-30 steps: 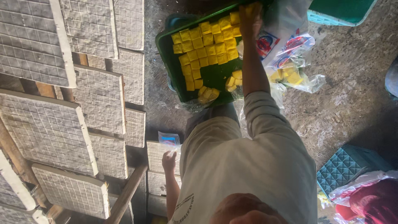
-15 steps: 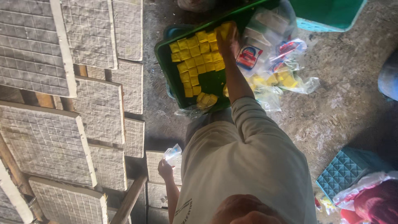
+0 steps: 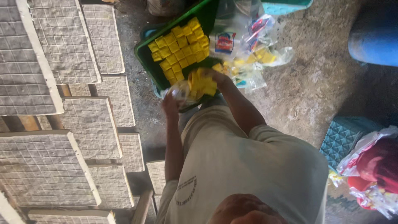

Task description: The person picks yellow tofu cubes one at a time from a green tray on the floor and packs them into small clear plastic bags, then sets the filled bags aside. The person continues filling bags from the tray throughout the episode.

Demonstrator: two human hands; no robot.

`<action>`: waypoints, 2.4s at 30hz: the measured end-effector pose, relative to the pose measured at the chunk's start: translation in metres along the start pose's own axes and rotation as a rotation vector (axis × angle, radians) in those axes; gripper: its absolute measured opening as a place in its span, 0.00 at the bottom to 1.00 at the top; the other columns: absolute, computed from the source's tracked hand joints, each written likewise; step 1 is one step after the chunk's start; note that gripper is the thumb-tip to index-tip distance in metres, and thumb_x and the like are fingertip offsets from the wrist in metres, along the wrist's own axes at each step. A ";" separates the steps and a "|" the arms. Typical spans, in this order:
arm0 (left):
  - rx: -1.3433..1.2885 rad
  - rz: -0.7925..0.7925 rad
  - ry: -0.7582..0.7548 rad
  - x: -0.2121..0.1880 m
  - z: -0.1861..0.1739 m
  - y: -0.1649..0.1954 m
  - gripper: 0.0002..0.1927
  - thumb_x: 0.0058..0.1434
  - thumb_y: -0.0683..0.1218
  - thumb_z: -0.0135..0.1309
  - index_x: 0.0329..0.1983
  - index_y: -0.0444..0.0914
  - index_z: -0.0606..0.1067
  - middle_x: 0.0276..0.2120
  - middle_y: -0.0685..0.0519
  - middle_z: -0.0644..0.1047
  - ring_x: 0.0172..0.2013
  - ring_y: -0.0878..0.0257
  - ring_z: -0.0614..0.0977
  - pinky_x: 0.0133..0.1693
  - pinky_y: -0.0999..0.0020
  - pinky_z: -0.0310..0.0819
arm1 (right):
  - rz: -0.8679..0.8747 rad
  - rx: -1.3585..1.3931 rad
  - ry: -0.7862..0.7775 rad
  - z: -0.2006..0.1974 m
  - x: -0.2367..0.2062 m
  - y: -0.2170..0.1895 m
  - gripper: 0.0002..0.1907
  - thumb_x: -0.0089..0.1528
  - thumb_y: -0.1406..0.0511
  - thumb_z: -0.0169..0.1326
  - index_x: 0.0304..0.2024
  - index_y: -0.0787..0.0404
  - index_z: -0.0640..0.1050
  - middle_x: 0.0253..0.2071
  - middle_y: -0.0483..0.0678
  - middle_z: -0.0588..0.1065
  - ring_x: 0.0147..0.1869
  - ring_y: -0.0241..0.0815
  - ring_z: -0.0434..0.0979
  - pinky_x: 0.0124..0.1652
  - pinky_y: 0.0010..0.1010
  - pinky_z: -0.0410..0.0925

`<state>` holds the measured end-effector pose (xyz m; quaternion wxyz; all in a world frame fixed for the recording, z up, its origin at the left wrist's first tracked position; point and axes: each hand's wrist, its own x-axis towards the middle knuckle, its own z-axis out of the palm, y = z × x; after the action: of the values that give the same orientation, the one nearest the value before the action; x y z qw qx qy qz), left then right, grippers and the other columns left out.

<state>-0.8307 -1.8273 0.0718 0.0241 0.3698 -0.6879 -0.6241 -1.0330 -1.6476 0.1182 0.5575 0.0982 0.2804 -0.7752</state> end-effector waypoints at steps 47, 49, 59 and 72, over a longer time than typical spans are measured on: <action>0.235 0.428 -0.441 0.067 0.206 0.186 0.25 0.66 0.56 0.62 0.58 0.35 0.74 0.40 0.47 0.83 0.40 0.58 0.85 0.43 0.65 0.80 | -0.631 -1.525 1.220 -0.047 -0.140 -0.066 0.11 0.71 0.60 0.51 0.42 0.59 0.80 0.35 0.55 0.80 0.38 0.54 0.82 0.39 0.45 0.74; 0.170 0.359 -0.519 0.046 0.183 0.149 0.22 0.65 0.55 0.64 0.51 0.34 0.78 0.38 0.49 0.83 0.38 0.61 0.84 0.41 0.67 0.79 | -0.857 -1.389 0.916 -0.036 -0.129 -0.040 0.12 0.62 0.66 0.52 0.46 0.62 0.80 0.35 0.53 0.80 0.36 0.51 0.83 0.34 0.41 0.74; 0.354 0.298 -0.293 0.005 -0.029 -0.007 0.03 0.60 0.40 0.58 0.30 0.37 0.79 0.26 0.53 0.80 0.29 0.65 0.81 0.34 0.67 0.74 | -0.314 -1.427 0.416 -0.008 -0.031 0.114 0.20 0.67 0.59 0.63 0.27 0.63 0.71 0.26 0.59 0.69 0.31 0.56 0.69 0.35 0.48 0.67; -0.317 -0.366 -0.374 -0.054 -0.127 -0.024 0.20 0.56 0.39 0.59 0.52 0.41 0.72 0.44 0.52 0.75 0.47 0.59 0.80 0.49 0.59 0.82 | -0.465 -1.131 -0.563 0.044 0.025 0.146 0.09 0.65 0.61 0.59 0.44 0.59 0.82 0.51 0.59 0.75 0.52 0.54 0.74 0.50 0.49 0.68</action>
<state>-0.7168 -1.9034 0.1020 -0.1585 0.3578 -0.4965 -0.7748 -0.9009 -1.7237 0.0952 0.3934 -0.4775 0.5011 -0.6051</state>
